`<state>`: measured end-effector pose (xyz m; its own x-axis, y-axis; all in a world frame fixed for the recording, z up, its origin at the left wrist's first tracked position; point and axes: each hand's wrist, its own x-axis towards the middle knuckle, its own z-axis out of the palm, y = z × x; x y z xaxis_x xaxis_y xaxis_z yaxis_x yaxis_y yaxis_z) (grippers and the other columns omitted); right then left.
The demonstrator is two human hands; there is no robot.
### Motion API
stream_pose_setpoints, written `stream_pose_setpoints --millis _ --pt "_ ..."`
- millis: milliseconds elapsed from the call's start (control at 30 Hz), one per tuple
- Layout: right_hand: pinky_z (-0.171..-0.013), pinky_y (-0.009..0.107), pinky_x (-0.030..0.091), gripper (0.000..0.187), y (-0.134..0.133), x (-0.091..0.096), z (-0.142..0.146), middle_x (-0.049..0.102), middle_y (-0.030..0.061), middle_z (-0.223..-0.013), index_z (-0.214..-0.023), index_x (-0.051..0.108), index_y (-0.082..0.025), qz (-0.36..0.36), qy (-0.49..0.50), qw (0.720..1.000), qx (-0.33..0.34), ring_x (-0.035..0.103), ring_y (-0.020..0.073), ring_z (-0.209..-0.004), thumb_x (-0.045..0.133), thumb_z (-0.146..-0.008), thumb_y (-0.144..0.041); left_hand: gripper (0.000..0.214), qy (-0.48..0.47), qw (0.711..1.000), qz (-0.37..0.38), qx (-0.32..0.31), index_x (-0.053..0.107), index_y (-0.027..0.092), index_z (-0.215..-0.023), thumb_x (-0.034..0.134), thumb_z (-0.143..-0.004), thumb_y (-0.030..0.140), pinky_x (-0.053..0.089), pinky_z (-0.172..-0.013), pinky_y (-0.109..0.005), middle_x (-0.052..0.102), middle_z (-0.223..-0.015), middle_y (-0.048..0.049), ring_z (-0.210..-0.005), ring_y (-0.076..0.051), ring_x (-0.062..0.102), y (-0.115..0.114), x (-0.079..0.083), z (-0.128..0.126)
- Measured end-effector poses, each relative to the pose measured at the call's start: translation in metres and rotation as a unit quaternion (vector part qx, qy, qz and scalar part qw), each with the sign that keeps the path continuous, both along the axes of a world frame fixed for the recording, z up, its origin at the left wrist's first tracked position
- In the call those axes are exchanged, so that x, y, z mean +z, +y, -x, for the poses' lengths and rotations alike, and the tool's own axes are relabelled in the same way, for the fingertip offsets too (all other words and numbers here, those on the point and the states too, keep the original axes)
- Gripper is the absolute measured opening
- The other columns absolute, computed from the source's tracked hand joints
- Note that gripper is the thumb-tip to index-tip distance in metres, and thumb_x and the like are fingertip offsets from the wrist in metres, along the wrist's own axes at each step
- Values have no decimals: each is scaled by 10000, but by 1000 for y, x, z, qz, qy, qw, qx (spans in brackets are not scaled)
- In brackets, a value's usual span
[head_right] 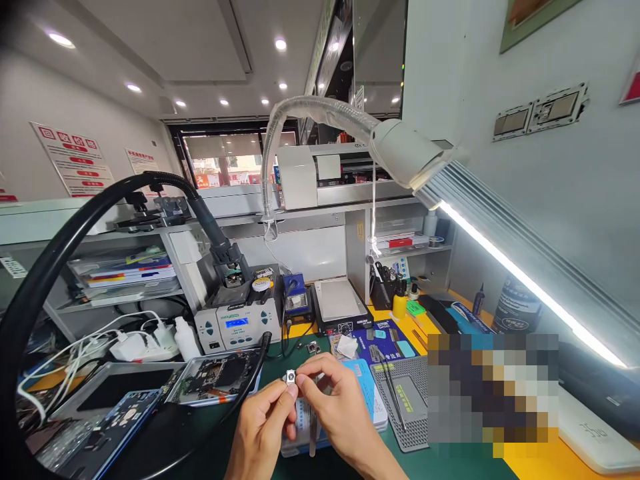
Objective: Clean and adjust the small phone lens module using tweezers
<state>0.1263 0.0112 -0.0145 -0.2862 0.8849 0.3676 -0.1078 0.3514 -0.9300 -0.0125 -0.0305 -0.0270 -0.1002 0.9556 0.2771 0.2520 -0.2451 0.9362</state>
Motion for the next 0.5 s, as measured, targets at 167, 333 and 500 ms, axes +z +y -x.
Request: stream_pose_setpoints --millis 167,333,500 --pt "-658 282 456 224 4 -1 1 671 16 -763 -810 717 -199 97 58 993 36 590 164 -696 755 -846 -416 501 10 999 -10 30 516 197 -588 456 -940 547 405 -482 -219 499 -563 10 -478 -130 519 9 -20 -1" --pt "-600 253 431 280 11 1 -4 656 29 -782 -792 737 -177 189 163 967 44 575 159 -710 809 -780 -448 529 -8 999 -18 30 589 190 -614 456 -927 595 423 -478 -219 496 -534 20 -443 -123 505 20 -35 1" --pt "-562 275 462 384 31 17 -24 690 54 -762 -838 752 -165 121 89 985 -80 600 187 -678 823 -716 -522 536 -37 997 -25 56 680 178 -675 469 -918 606 408 -461 -229 489 -506 25 -404 -118 479 16 -27 -1"
